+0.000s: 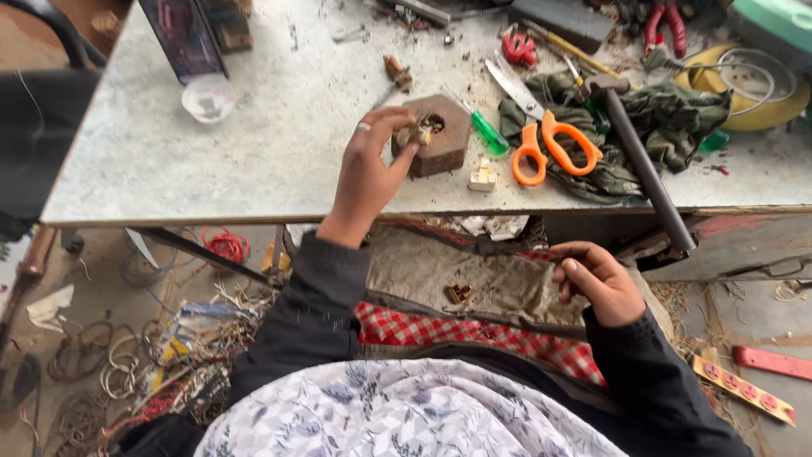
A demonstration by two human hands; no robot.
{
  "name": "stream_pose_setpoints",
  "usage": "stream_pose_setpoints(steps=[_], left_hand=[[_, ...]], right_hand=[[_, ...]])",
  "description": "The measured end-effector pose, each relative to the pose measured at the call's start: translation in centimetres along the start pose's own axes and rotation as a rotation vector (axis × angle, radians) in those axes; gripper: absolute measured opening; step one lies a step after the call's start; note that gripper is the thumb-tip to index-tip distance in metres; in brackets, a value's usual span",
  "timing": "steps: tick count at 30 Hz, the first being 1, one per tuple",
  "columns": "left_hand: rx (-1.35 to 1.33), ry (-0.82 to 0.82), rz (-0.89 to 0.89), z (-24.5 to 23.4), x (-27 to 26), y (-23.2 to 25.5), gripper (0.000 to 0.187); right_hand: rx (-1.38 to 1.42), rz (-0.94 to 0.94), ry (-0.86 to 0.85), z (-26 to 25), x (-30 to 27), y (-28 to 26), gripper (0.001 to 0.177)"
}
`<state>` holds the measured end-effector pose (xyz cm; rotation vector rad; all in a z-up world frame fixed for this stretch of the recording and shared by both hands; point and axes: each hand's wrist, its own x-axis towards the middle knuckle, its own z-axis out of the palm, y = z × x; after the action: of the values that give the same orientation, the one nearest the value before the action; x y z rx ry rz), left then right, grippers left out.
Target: The person uses orange-handled scissors to cut and trim wires on a small white electrical component. They then use a hammer and a metal rod to tap and adjust the component. The person handles the component with both hands, inspecting and manipulating it throughout the process.
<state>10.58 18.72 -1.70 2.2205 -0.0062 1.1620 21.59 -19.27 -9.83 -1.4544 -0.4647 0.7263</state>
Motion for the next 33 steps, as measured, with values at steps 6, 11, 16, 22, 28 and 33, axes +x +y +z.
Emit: stream_pose_setpoints(steps=[6, 11, 16, 22, 28, 33], left_hand=[[-0.165, 0.024, -0.05, 0.6, -1.0, -0.9, 0.043], [-1.004, -0.011, -0.344, 0.8, -2.5, 1.4, 0.064], [-1.571, -0.265, -0.546, 0.7, -4.2, 5.4, 0.069], [-1.739, -0.408, -0.69, 1.0, -6.0, 8.9, 0.076], [-1.806, -0.467, -0.769, 1.5, -7.5, 10.3, 0.076], [-1.824, -0.502, -0.809, 2.3, -8.6, 11.3, 0.077]], right_hand=[[-0.087, -0.005, -0.026, -0.2, 1.0, 1.3, 0.032], [-0.085, 0.005, 0.008, -0.1, 0.9, 1.2, 0.032], [-0.112, -0.019, -0.025, 1.1, -0.1, -0.1, 0.031], [-0.111, -0.042, -0.033, 2.1, -2.0, -2.2, 0.032], [-0.119, -0.096, -0.084, 3.2, -3.3, -4.0, 0.033], [-0.192, -0.142, -0.085, 3.8, -4.7, -5.0, 0.033]])
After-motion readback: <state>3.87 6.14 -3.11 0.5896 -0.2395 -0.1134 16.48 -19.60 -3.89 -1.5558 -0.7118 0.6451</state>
